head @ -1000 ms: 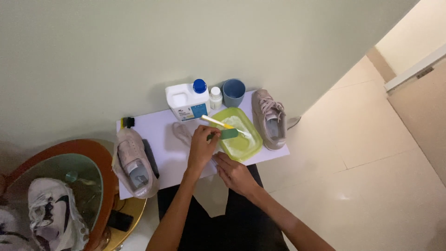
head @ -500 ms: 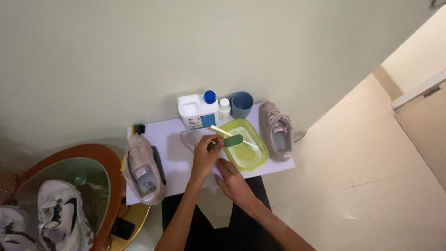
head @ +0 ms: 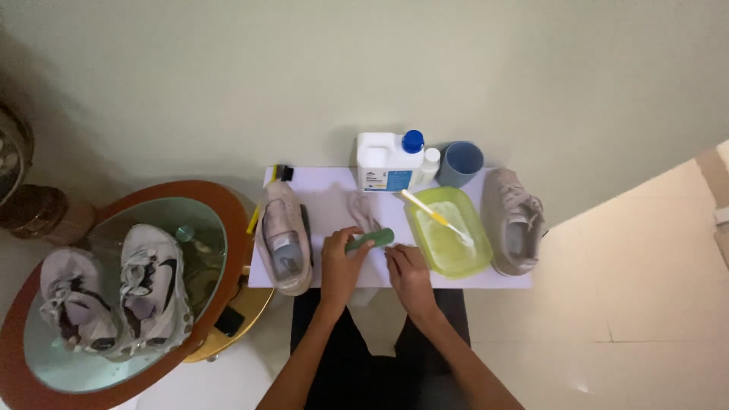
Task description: The person removes a shoelace from a sneaker and scrubs it with a green brush using soapy water from a green tray. They repeatedly dip the brush and scrub the lace, then wring it out by hand.
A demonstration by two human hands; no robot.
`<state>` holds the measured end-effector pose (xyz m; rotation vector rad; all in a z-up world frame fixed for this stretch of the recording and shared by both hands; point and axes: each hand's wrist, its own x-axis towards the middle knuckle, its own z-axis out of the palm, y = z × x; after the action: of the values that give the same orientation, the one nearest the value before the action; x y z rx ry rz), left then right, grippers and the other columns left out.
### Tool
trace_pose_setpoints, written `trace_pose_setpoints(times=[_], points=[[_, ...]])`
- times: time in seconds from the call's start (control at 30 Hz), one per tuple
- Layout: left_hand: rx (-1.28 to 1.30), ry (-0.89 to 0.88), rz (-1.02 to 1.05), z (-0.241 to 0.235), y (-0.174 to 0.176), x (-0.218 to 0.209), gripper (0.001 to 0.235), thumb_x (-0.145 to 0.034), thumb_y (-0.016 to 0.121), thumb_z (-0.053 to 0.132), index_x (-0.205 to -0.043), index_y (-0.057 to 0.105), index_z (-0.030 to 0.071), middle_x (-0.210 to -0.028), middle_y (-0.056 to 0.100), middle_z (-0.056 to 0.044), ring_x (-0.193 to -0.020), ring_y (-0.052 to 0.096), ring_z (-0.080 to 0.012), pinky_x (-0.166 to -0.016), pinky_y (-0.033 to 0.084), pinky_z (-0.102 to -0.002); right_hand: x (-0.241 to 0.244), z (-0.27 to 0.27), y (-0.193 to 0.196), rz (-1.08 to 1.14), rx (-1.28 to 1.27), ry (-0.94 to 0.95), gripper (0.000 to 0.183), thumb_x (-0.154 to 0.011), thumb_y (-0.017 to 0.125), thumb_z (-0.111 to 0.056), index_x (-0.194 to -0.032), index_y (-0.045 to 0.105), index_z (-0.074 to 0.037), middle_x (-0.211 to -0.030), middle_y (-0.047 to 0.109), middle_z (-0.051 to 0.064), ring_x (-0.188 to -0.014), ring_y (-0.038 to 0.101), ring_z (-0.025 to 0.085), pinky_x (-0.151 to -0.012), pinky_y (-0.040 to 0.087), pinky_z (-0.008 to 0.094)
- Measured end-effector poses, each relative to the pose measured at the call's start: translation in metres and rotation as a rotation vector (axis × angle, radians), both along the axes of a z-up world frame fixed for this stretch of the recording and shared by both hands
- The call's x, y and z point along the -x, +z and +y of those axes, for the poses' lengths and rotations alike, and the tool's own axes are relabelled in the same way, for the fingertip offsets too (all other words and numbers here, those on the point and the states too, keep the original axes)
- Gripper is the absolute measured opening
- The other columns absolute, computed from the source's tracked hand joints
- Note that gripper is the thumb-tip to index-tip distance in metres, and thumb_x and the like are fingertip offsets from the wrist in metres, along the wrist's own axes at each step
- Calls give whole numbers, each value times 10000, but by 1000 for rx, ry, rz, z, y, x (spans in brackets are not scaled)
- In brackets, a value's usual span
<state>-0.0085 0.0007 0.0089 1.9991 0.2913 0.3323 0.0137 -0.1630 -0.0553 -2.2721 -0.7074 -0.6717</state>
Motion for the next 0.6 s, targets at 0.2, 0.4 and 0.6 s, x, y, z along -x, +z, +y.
trace_pose_setpoints(times=[0.2, 0.4, 0.6], points=[[-231, -80, -65, 3, -39, 11, 326, -953, 752, 358, -1155, 687, 111, -901, 648, -125, -879, 642, -303, -758, 539, -430, 6, -7, 1, 48, -87, -40, 65, -892, 774, -1, -909, 789, -61, -880, 738, 61, -841, 726, 198, -764, 594, 281], [-699, -29, -145, 6, -42, -14, 320, -944, 729, 436, -1109, 687, 165, -860, 624, -85, -772, 642, -260, -590, 556, -386, 8, -5, 9, 68, -127, -29, 118, -849, 780, 73, -917, 800, -21, -843, 726, 97, -835, 726, 234, -760, 598, 302], [-536, 264, -197, 30, -37, -46, 203, -1044, 637, 309, -1093, 649, 112, -823, 596, -80, -730, 609, -225, -675, 500, -353, 7, -7, 8, 112, -158, -4, 103, -843, 773, 83, -901, 796, 2, -826, 730, 127, -795, 732, 278, -693, 588, 339]])
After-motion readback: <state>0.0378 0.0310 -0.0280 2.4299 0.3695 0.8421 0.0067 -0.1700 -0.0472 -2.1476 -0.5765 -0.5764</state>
